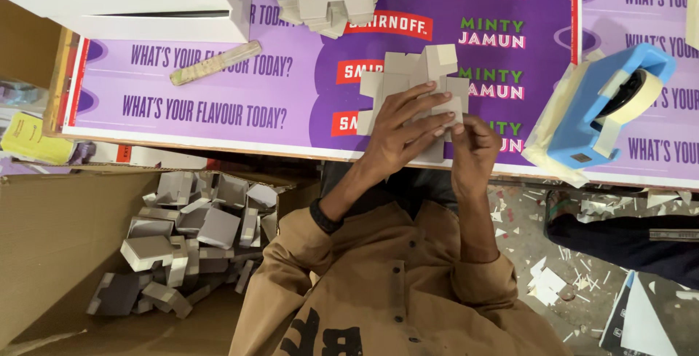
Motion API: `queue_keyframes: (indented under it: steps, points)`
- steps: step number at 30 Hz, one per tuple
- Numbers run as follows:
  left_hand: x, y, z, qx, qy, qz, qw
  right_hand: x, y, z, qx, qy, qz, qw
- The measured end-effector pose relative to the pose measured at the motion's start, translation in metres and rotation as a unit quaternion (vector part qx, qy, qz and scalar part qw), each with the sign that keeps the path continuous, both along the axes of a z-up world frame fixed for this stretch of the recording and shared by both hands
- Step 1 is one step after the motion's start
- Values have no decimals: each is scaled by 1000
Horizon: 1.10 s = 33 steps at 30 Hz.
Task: The person folds flat cardboard pieces into small box shapes and secures them with tape. They repeatedly pick up a piece, fold the flaps, apply tape to the seams, and place the finished box aside.
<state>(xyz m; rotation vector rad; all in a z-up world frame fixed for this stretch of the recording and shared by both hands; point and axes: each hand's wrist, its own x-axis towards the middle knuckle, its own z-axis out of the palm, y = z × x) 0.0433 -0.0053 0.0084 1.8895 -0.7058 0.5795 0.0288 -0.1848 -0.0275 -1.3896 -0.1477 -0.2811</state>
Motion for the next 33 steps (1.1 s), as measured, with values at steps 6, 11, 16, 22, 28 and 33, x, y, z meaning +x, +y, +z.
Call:
queue_keyframes:
  steps: [6, 11, 16, 22, 28, 33]
  points:
    - [-1, -2, 3, -5, -22, 13, 1000, -21, -21, 27, -87, -77, -93, 989]
    - [3, -4, 7, -21, -47, 13, 999, -57, -102, 50, -173, -182, -298, 921]
    - [2, -7, 2, -28, -42, 21, 999, -43, -188, 25, -213, 51, -350, 911]
    - [3, -5, 7, -32, -30, 14, 999, -10, -202, 9, -97, 50, -266, 958]
    - [2, -1, 4, -24, -20, 3, 1000, -13, -180, 39, -93, 10, -296, 951]
    - [1, -1, 5, -31, -12, -2, 999, -59, -151, 65, -451, 24, -328, 830]
